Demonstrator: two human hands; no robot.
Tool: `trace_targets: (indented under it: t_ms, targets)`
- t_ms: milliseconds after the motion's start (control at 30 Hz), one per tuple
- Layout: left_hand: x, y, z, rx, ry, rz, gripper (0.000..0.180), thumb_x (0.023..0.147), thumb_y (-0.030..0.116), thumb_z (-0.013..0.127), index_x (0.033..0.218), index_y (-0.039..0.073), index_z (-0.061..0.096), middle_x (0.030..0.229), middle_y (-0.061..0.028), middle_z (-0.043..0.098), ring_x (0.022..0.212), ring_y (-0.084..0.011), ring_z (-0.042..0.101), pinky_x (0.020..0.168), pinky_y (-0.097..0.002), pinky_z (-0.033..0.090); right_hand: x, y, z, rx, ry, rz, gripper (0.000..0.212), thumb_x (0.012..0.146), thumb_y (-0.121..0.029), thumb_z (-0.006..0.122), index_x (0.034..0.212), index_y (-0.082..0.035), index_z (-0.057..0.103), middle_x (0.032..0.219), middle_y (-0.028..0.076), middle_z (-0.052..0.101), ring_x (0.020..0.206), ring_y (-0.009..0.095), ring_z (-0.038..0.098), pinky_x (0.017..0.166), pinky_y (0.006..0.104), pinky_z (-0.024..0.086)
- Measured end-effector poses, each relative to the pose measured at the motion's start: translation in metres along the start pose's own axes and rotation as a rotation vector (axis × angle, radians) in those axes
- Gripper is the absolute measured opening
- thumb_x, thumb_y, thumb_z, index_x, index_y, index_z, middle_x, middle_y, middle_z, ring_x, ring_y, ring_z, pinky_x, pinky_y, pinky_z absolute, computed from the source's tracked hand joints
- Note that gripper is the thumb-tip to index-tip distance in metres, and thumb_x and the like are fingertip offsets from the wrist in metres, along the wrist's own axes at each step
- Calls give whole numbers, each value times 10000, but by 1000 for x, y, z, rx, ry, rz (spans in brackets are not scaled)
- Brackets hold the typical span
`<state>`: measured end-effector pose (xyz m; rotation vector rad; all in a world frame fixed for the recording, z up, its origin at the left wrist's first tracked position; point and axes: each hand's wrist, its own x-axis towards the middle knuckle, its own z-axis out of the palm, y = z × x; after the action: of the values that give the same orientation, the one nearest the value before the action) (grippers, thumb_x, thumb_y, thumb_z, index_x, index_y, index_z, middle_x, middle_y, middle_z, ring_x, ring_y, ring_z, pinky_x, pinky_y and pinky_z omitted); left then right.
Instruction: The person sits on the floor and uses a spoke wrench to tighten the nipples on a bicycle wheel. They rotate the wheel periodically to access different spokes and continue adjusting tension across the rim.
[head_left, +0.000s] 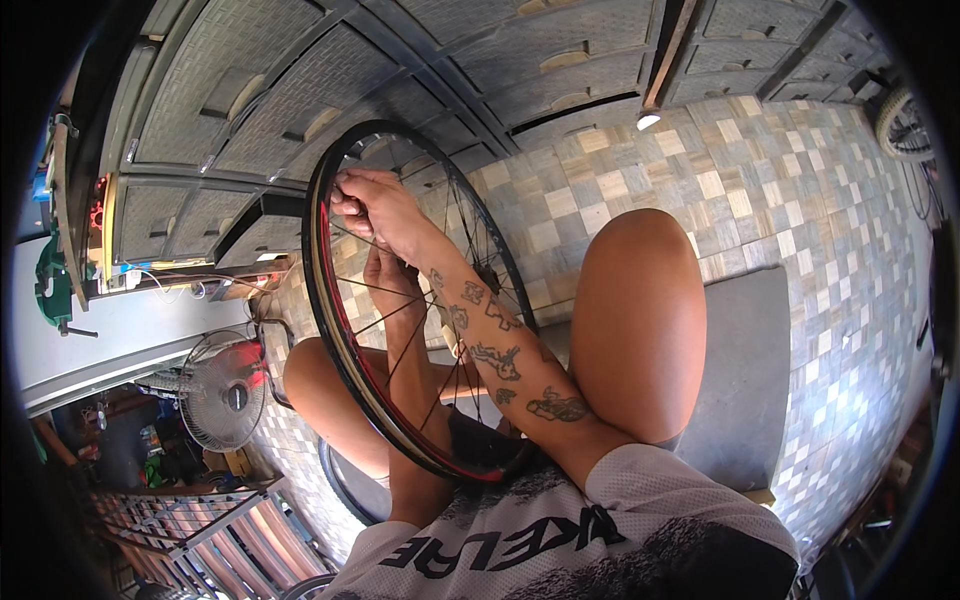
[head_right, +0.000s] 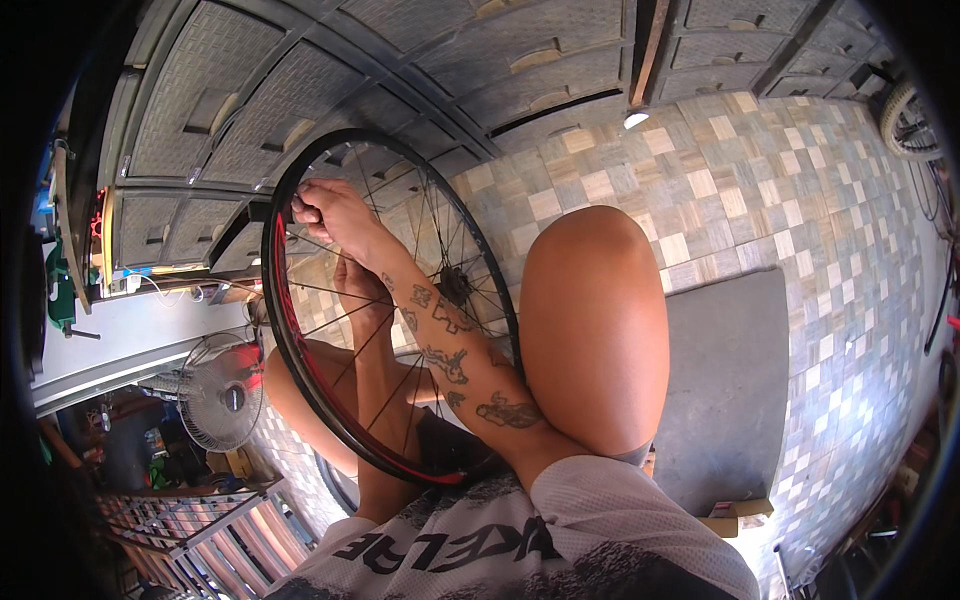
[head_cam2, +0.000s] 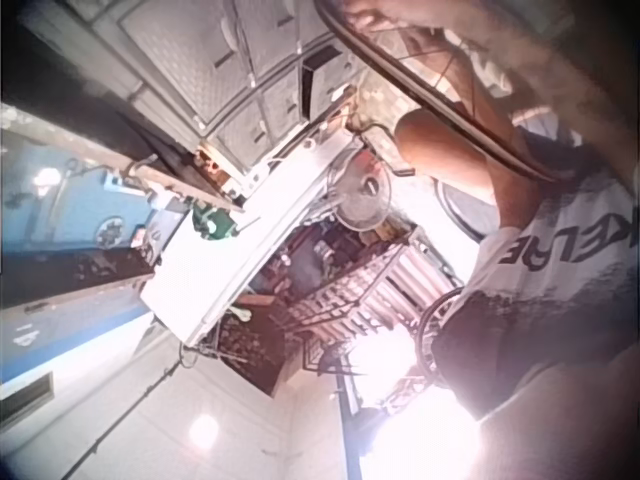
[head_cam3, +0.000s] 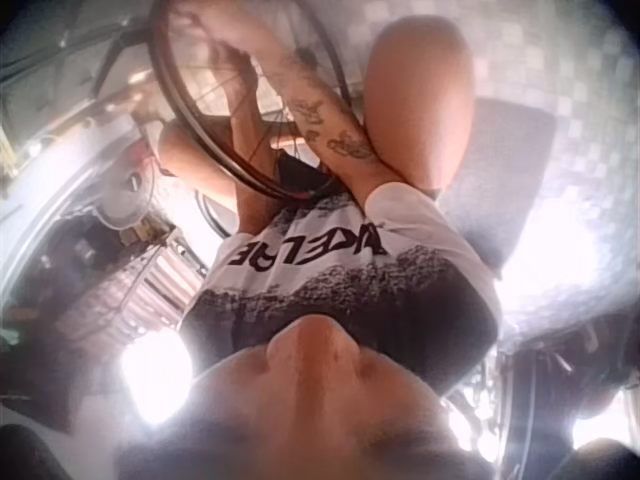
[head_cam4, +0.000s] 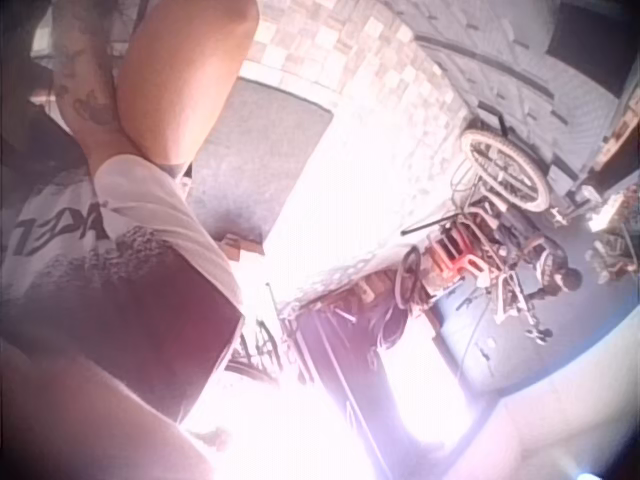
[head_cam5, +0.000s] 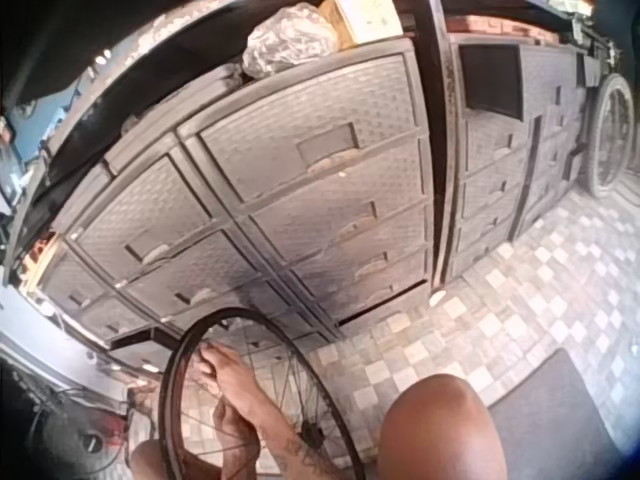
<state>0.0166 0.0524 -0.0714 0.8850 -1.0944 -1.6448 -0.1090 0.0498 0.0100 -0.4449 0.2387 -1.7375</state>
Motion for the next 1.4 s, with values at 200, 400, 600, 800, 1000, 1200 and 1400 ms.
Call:
trace_targets:
  t_ms: [200, 400, 600, 800, 1000, 1200, 1400]
  targets:
    - [0, 0, -1, -5, 8, -23, 335, 1036, 330, 604, 1096, 3, 646, 975, -38, 684, 860, -121, 653, 768, -282, 547, 3, 0, 3, -12, 10, -17, 219, 1009, -204, 515, 920, -21, 597, 743, -20, 498, 570, 65, 415, 487, 222, 320]
    - [-1, 2, -1, -21, 1, -25, 344, 1038, 335, 598, 1114, 2, 636, 997, -45, 678, 877, -128, 653, 779, -282, 542, 4, 4, 1, -6, 11, -44, 231, 1000, -195, 517, 868, -23, 595, 733, -3, 529, 553, 69, 435, 472, 229, 323]
    - [0, 0, -1, -15, 3, -15, 345, 1041, 329, 594, 1123, -4, 631, 1007, -51, 678, 892, -132, 654, 790, -283, 540, 6, 6, -3, -2, -36, -62, 240, 1010, -210, 521, 911, -20, 627, 777, 13, 567, 564, 66, 451, 489, 217, 330]
    - [-3, 5, 4, 41, 94, -34, 342, 1049, 310, 581, 1145, -15, 628, 1028, -61, 684, 904, -138, 658, 803, -288, 544, 6, 8, -5, -19, -21, -78, 239, 1027, -213, 524, 928, -23, 632, 777, 10, 575, 566, 55, 429, 493, 216, 326]
    - [-6, 10, 10, 58, 114, -41, 345, 1050, 306, 579, 1160, -18, 623, 1054, -68, 685, 924, -148, 663, 804, -298, 547, 7, 6, -5, -42, -32, -53, 234, 1031, -209, 527, 938, -13, 612, 772, 0, 544, 628, 63, 448, 528, 221, 331]
    - [-3, 4, 4, 43, 92, -52, 362, 1041, 331, 591, 1171, -6, 622, 1084, -75, 680, 943, -152, 657, 818, -310, 541, 5, 4, -4, 8, -20, -43, 235, 1017, -223, 563, 949, -9, 633, 782, 15, 583, 594, 53, 427, 514, 216, 326]
    - [-23, 30, 15, 170, 160, 64, 339, 1046, 321, 575, 1162, 5, 613, 1058, -83, 651, 973, -186, 628, 883, -392, 532, 6, 7, -6, -29, 15, -42, 235, 1005, -208, 596, 1057, 12, 663, 891, 44, 642, 568, 21, 390, 496, 186, 285]
